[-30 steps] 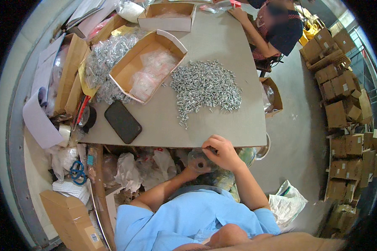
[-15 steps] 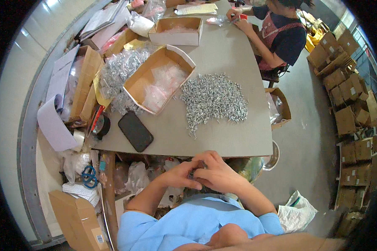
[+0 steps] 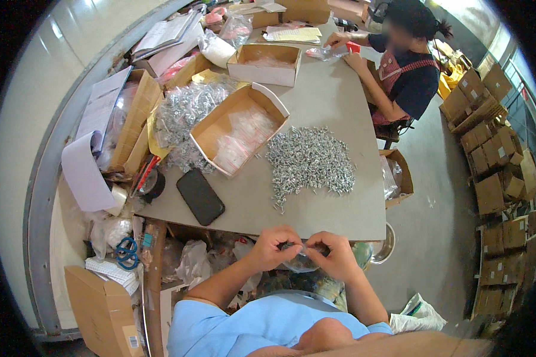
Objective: The person sorts small metal screws by hand, picking them up from a pile and placing them into a small plastic bag.
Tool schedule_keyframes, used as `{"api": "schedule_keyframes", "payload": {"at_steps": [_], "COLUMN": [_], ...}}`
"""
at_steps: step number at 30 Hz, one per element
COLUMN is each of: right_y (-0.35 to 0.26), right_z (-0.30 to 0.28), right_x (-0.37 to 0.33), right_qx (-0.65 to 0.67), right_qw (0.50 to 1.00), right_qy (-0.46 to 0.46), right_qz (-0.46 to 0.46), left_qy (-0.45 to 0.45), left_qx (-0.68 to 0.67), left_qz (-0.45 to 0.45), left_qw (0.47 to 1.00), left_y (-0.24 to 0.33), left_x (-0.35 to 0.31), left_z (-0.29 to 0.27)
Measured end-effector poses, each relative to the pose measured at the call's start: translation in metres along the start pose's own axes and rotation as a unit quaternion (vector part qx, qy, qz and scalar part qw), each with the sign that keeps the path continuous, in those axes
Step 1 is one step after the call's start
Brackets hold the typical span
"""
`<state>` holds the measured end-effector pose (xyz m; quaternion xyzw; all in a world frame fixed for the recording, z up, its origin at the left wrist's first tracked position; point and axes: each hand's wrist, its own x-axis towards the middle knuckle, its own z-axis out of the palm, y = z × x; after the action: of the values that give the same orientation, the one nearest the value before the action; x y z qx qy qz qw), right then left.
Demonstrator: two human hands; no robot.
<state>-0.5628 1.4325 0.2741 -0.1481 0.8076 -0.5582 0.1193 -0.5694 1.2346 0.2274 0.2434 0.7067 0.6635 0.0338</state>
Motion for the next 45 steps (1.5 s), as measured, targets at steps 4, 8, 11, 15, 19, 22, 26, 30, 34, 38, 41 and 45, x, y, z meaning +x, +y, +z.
{"api": "schedule_keyframes", "payload": {"at_steps": [4, 8, 11, 15, 19, 22, 26, 30, 34, 38, 41, 45], "right_y": [0.004, 0.006, 0.010, 0.030, 0.057, 0.077, 0.070, 0.071, 0.067, 0.063, 0.057, 0.054], "right_z": [0.000, 0.006, 0.007, 0.007, 0.005, 0.010, 0.016, 0.011, 0.009, 0.015, 0.024, 0.037], "right_x": [0.003, 0.005, 0.008, 0.009, 0.016, 0.017, 0.019, 0.017, 0.022, 0.043, 0.065, 0.091], "right_qx": [-0.017, -0.009, -0.012, 0.031, -0.011, -0.098, -0.121, -0.116, -0.143, -0.191, -0.240, -0.283], "right_qw": [0.998, 0.995, 0.994, 0.996, 0.992, 0.985, 0.980, 0.984, 0.983, 0.976, 0.959, 0.936], "right_qy": [-0.047, -0.048, -0.010, 0.078, 0.122, 0.138, 0.142, 0.129, 0.111, 0.096, 0.073, 0.019], "right_qz": [-0.050, -0.087, -0.109, -0.026, 0.034, -0.031, -0.069, -0.047, -0.038, -0.049, -0.133, -0.207], "left_qy": [-0.015, -0.021, 0.007, 0.185, 0.452, 0.405, 0.125, 0.052, 0.092, 0.119, 0.126, 0.116], "left_qx": [-0.002, -0.029, -0.035, 0.145, 0.244, 0.350, 0.591, 0.631, 0.561, 0.551, 0.444, 0.281], "left_qz": [-0.027, -0.056, -0.150, -0.099, 0.036, 0.132, -0.049, -0.118, -0.157, -0.063, -0.023, 0.093], "left_qw": [1.000, 0.998, 0.988, 0.967, 0.857, 0.834, 0.795, 0.765, 0.808, 0.823, 0.887, 0.948], "left_y": [0.000, -0.006, 0.004, 0.010, 0.019, 0.022, -0.034, -0.058, -0.021, -0.013, 0.002, 0.014], "left_x": [-0.001, -0.004, -0.002, 0.026, 0.086, 0.122, 0.132, 0.146, 0.142, 0.124, 0.110, 0.075], "left_z": [-0.002, -0.008, -0.025, -0.079, -0.167, -0.178, -0.192, -0.198, -0.188, -0.190, -0.177, -0.138]}}
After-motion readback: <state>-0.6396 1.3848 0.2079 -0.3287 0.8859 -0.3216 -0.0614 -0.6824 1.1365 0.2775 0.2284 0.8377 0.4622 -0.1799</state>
